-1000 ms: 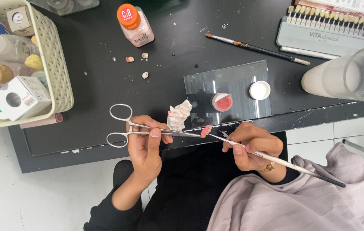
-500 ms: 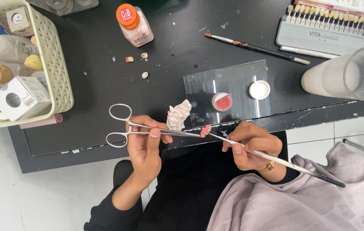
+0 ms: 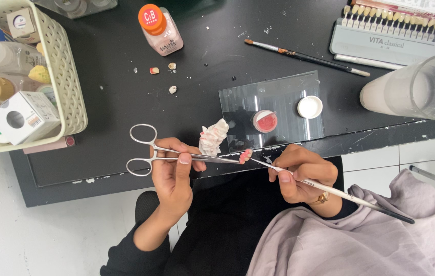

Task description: The person holds a partial denture framework with locking forceps in one hand and uses a brush in the other to pick up pink acrylic powder and liquid, applying the material onto the denture teeth area. They repeatedly dip the brush into the powder dappen dish and work the material onto the prosthesis throughout the episode.

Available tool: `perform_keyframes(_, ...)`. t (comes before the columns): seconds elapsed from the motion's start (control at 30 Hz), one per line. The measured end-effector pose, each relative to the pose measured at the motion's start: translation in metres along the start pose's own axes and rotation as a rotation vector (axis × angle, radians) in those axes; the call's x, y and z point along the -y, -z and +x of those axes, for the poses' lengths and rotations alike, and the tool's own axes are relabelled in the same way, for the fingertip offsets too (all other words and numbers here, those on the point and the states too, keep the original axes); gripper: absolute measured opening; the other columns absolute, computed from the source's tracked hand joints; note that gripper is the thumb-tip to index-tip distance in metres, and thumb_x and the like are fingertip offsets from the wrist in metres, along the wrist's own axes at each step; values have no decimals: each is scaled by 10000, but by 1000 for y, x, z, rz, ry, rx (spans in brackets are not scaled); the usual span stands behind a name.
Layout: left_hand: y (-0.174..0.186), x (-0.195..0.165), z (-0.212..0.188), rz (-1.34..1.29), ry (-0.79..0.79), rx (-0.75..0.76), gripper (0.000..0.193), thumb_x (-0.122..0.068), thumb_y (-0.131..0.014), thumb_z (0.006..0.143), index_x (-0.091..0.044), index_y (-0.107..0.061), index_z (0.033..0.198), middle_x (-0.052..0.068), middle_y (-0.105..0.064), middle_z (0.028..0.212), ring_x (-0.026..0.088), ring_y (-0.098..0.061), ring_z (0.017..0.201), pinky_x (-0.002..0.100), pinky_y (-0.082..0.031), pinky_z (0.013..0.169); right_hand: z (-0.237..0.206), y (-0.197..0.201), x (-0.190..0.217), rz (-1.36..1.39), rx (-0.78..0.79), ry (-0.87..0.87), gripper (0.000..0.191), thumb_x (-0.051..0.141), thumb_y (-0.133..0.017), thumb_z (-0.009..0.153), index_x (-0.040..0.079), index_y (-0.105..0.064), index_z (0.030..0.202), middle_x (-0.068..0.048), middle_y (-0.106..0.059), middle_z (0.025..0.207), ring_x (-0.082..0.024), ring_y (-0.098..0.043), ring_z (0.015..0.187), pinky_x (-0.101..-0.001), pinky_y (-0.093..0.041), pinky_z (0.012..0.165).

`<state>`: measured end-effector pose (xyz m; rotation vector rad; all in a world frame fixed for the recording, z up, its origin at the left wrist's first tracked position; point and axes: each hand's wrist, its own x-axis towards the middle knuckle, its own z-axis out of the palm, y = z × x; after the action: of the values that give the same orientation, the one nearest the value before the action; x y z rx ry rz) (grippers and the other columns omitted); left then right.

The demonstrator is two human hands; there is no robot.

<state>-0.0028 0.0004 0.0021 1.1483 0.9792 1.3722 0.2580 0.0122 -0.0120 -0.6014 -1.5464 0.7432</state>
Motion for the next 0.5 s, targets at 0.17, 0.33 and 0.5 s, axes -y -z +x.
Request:
perform_keyframes(0.17,0,0,0,0,-2,1,122,-69,-482,1119,-42,-429,1225,143,-666,967,139,-639,814,270,-536,766,0,2,1,12,5,-6,227,-30,-597,944,63,-404,869,-152,-642,797,-141,-643,593,-235,-509,497)
perform_keyframes(0.33,0,1,0,-1,0,3,120,-64,-479,1118,-41,-429,1225,143,-662,959,140,-639,814,271,-535,767,-2,4,3,22,4,-29,224,-37,-585,937,61,-400,859,-154,-630,776,-145,-617,570,-236,-505,492)
perform_keyframes(0.5,0,0,0,3,1,0,123,-70,-481,1119,-43,-425,1225,141,-662,957,139,-639,813,268,-533,761,-2,0,1,73,-83,1,206,-31,-578,940,39,-391,890,-146,-629,761,-128,-601,545,-239,-525,500)
